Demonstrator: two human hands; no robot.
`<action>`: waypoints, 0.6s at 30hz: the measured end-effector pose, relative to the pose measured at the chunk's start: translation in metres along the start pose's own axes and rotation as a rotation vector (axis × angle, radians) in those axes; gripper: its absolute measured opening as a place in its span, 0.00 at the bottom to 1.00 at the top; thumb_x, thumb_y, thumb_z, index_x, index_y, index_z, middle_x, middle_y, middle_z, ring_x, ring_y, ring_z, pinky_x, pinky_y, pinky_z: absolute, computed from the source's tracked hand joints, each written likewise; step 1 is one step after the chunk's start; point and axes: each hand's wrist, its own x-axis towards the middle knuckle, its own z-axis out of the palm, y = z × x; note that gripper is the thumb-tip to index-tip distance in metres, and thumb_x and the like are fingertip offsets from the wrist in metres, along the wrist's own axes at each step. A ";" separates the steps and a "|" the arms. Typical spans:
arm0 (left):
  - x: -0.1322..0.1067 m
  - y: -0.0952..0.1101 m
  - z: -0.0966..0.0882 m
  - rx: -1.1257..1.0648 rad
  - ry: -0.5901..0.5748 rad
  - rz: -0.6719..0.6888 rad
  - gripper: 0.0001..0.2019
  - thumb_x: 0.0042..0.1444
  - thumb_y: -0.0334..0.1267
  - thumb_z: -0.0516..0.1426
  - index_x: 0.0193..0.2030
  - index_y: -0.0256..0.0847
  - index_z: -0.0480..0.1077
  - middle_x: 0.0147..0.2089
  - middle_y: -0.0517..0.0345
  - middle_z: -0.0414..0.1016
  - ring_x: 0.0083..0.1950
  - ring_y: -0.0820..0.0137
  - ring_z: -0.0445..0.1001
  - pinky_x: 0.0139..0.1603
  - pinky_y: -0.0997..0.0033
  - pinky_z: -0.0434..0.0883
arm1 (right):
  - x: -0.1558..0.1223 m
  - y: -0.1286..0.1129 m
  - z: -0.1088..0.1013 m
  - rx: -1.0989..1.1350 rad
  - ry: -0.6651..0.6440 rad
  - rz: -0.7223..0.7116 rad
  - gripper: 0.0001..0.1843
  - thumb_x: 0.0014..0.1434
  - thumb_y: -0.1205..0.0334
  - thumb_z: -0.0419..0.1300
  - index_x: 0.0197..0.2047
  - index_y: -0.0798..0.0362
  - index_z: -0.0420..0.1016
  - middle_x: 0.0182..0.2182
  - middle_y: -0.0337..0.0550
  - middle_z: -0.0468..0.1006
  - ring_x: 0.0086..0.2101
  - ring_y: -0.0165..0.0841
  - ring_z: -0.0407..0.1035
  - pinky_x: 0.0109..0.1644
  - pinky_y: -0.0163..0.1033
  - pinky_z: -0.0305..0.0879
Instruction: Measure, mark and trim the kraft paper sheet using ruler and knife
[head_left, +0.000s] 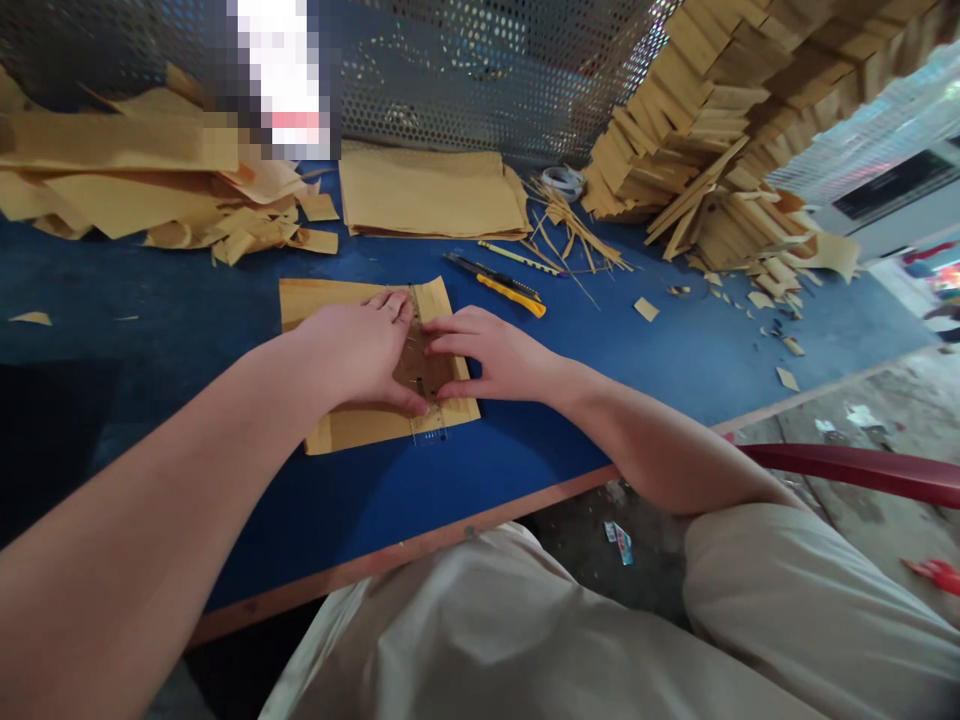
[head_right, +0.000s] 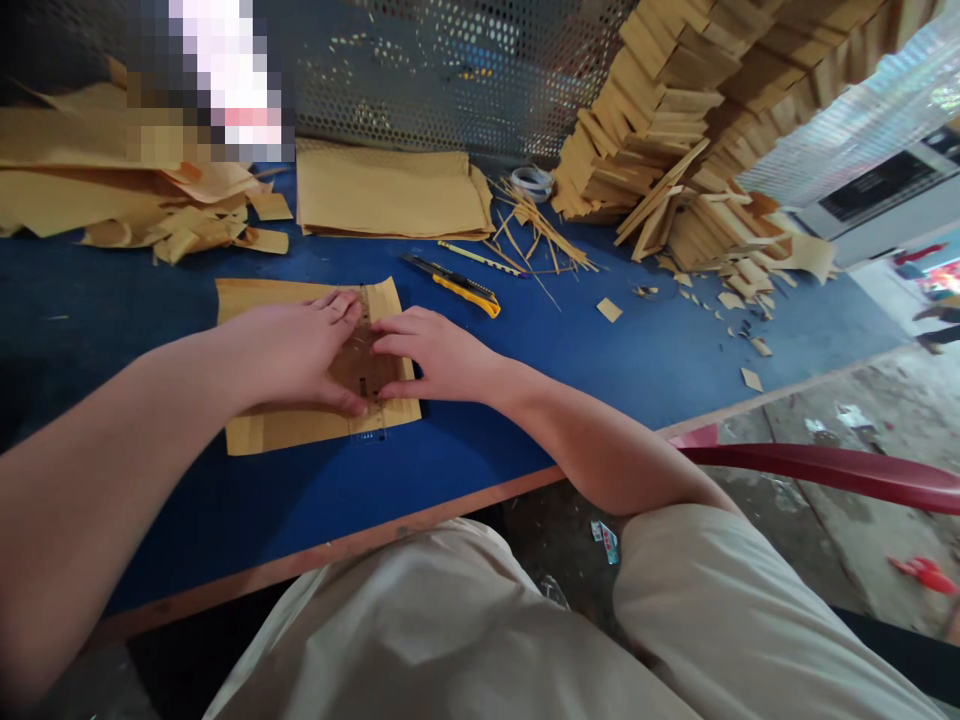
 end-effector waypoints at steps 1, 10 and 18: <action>-0.001 0.001 -0.002 0.002 -0.008 -0.008 0.69 0.40 0.75 0.61 0.78 0.25 0.44 0.78 0.26 0.48 0.77 0.43 0.54 0.70 0.53 0.63 | 0.000 0.000 0.000 0.002 0.000 0.003 0.28 0.61 0.39 0.66 0.54 0.52 0.79 0.61 0.55 0.75 0.55 0.49 0.70 0.61 0.56 0.65; -0.003 0.002 -0.002 -0.008 -0.024 0.000 0.69 0.44 0.75 0.59 0.78 0.22 0.40 0.80 0.26 0.42 0.80 0.45 0.48 0.73 0.50 0.60 | 0.000 0.000 -0.001 0.034 -0.009 0.015 0.27 0.61 0.41 0.66 0.55 0.52 0.79 0.62 0.55 0.75 0.56 0.49 0.70 0.61 0.57 0.65; 0.001 -0.001 0.002 -0.025 -0.028 0.001 0.70 0.42 0.76 0.59 0.79 0.27 0.36 0.81 0.28 0.38 0.81 0.45 0.43 0.75 0.52 0.53 | 0.001 -0.002 -0.003 0.040 -0.016 0.020 0.27 0.62 0.41 0.66 0.55 0.53 0.79 0.61 0.56 0.75 0.55 0.48 0.70 0.61 0.55 0.65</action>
